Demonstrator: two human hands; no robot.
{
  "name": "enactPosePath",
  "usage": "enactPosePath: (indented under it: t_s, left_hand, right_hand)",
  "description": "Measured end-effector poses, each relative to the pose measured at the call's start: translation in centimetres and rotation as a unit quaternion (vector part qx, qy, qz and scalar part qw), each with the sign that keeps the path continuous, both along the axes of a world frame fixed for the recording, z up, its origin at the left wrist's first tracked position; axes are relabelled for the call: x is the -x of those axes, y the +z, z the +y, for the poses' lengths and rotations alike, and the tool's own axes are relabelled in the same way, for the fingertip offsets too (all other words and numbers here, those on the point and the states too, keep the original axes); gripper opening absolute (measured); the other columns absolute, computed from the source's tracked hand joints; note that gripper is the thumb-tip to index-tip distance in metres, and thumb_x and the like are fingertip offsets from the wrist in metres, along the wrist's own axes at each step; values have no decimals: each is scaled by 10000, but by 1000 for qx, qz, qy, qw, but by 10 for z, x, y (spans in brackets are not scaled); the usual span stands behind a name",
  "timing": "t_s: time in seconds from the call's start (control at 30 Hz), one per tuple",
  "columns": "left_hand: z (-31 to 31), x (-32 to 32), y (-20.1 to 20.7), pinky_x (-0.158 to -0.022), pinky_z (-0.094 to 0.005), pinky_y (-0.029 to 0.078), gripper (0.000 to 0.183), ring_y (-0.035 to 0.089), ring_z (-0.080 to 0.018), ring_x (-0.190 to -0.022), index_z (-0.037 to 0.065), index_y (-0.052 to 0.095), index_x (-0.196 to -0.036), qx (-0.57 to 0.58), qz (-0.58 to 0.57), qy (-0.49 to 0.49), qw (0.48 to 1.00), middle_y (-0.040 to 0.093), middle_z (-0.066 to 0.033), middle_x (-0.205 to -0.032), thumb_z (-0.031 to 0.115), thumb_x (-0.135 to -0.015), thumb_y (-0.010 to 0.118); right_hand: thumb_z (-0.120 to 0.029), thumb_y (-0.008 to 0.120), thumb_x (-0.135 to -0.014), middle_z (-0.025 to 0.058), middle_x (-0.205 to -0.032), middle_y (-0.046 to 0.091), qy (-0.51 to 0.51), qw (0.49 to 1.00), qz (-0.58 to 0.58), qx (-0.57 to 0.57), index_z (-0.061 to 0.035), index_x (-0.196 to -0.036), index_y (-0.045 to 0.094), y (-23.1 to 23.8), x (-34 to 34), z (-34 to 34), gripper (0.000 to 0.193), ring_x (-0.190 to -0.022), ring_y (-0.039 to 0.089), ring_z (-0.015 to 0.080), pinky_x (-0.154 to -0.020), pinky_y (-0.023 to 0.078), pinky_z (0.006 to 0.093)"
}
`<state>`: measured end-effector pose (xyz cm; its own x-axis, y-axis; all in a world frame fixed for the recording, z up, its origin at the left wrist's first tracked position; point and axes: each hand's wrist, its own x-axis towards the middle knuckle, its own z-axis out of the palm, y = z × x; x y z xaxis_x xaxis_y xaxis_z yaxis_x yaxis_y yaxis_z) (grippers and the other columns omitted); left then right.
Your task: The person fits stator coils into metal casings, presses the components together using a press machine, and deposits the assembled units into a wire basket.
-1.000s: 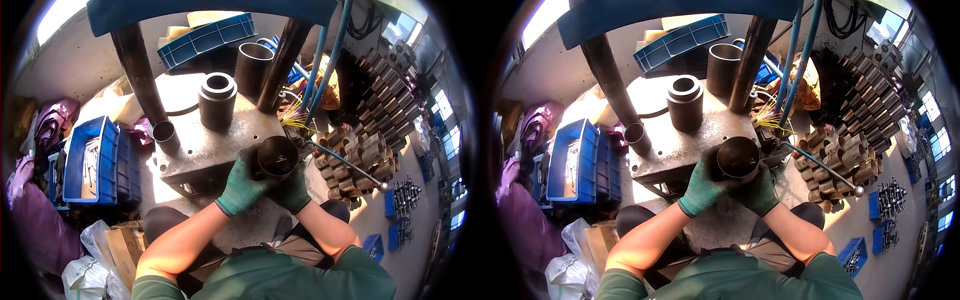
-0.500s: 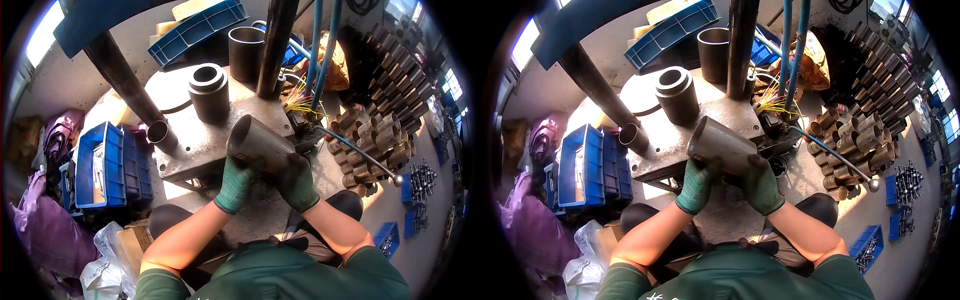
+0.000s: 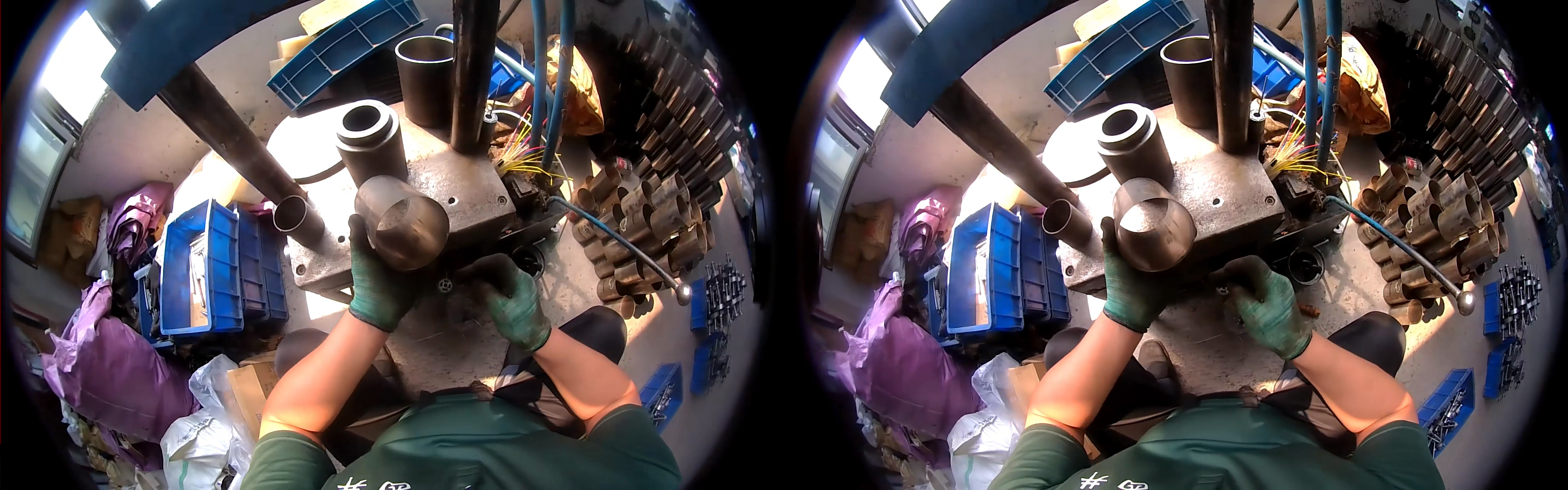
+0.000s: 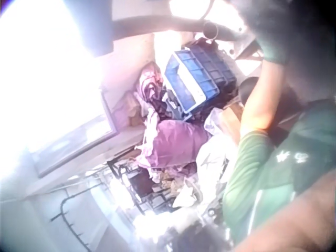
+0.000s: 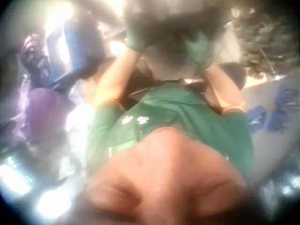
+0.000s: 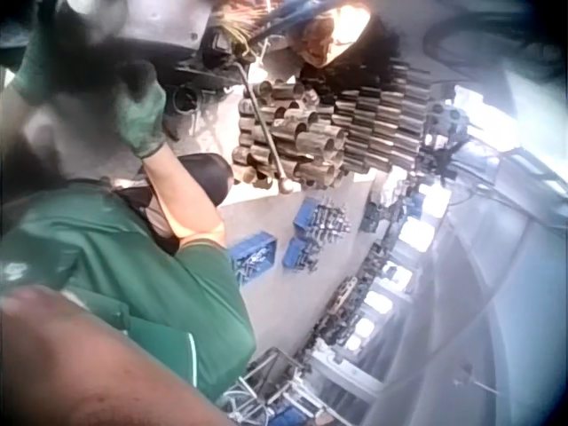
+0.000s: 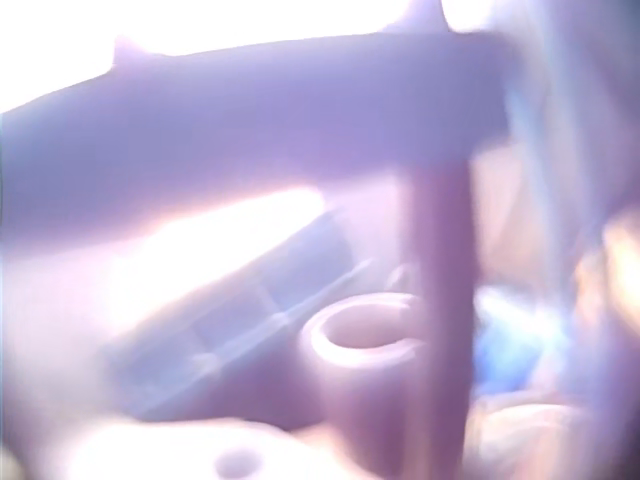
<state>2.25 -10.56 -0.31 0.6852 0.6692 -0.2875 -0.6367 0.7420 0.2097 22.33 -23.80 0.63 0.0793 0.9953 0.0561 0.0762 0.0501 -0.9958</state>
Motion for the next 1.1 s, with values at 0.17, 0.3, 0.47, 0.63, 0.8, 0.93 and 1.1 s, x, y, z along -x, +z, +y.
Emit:
enactPosePath:
  t_s: [0.17,0.3,0.47,0.63,0.8,0.93,1.1]
  left_hand:
    - [4,4,12,-1229,-594,353,1164,422,-430,-1446,98,358,-1612,61,-118,-13,991,440,-210,-1570,883,-798,631]
    - [2,3,9,-1227,-580,378,1215,459,-406,-1421,71,308,-1607,-27,-20,-11,999,438,-208,-1545,818,-752,744]
    - [-10,0,14,-1163,-537,473,862,568,-377,-1328,37,387,-1537,-122,57,7,991,560,-190,-1419,382,-869,807]
    - [-18,-7,-4,-1063,-451,559,895,650,-301,-1229,56,434,-1492,-449,292,72,841,626,-140,-1354,198,-742,902]
    - [-41,-27,2,-1098,-424,529,1112,622,-274,-1283,72,363,-1518,-582,450,75,673,590,-142,-1428,182,-614,1002]
    - [-46,-36,3,-1093,-406,540,1062,623,-266,-1291,75,342,-1520,-606,386,26,695,595,-141,-1404,104,-675,985]
    - [-40,-34,-26,-1071,-417,545,1045,634,-290,-1265,69,370,-1505,-664,409,41,625,600,-157,-1380,98,-656,978]
  right_hand:
    - [71,541,-1007,102,-1128,751,32,992,-85,-84,3,-1306,654,-15,-12,12,326,-901,679,109,-729,573,274]
    - [14,587,-1020,119,-1204,743,-16,994,99,35,31,-1316,654,-8,-1,6,304,-1006,689,125,-861,576,284]
    - [-48,623,-1032,105,-1202,734,-75,988,131,33,30,-1390,612,-3,-20,14,366,-1053,690,143,-944,563,299]
    - [-121,620,-1053,83,-1161,721,-80,983,157,58,22,-1425,591,14,-32,13,400,-1043,680,152,-952,551,294]
    - [-318,581,-1090,106,-1164,731,-8,995,96,22,13,-1403,608,17,-38,5,457,-1035,696,155,-879,574,323]
    - [-309,645,-1042,132,-1260,703,-12,1000,-2,28,18,-1404,607,11,-47,3,490,-1136,663,174,-983,539,343]
    - [-252,678,-987,134,-1243,717,16,998,-10,65,12,-1350,648,4,-52,8,450,-1152,671,191,-1009,533,347]
